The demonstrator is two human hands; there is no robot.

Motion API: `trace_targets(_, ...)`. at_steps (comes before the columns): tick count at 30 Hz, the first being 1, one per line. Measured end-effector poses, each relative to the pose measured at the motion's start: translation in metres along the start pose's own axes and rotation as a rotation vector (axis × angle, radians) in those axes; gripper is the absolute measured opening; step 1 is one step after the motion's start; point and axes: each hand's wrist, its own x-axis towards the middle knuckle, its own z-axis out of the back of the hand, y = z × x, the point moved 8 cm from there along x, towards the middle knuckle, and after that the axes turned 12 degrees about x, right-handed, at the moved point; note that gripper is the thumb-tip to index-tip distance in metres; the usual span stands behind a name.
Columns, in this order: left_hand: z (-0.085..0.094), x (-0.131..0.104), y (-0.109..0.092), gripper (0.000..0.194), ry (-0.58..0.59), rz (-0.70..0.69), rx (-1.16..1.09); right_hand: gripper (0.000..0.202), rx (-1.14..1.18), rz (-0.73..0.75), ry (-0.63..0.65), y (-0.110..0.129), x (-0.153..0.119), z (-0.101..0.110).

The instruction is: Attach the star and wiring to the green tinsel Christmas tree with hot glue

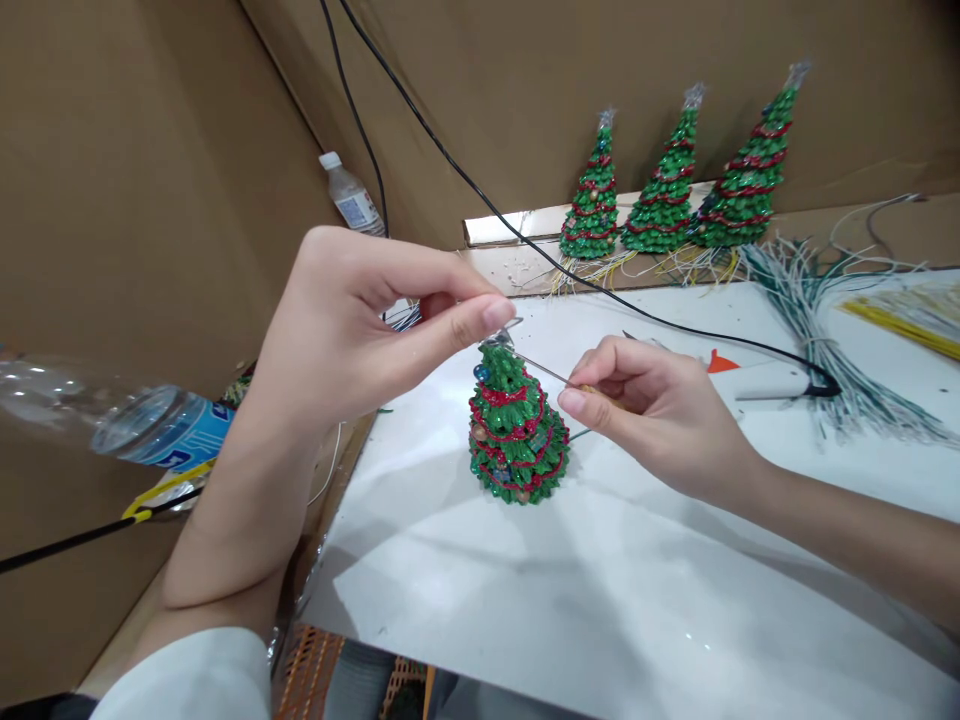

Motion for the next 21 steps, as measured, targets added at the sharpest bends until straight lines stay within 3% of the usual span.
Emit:
trace_targets(7,0.001,0.0,0.0,0.01,-0.016,-0.003,-0.011,0.038,-0.075,-0.024,0.127,-0.009,0.0,-0.011)
trace_targets(10,0.0,0.0,-0.001,0.011,-0.013,-0.002,-0.018,0.025,0.022,-0.027,0.091,-0.009,0.001,-0.01)
trace_targets(14,-0.001,0.0,0.0,0.012,0.004,0.003,-0.02,0.033,0.084,-0.036,-0.013,-0.01,0.002,-0.001)
trace_targets(17,0.0,0.0,0.001,0.011,-0.004,0.002,-0.024,0.021,-0.031,0.018,-0.024,-0.005,0.002,0.002)
trace_targets(21,0.0,0.0,0.001,0.009,-0.017,-0.009,-0.026,0.032,-0.206,0.077,0.086,-0.002,0.002,-0.004)
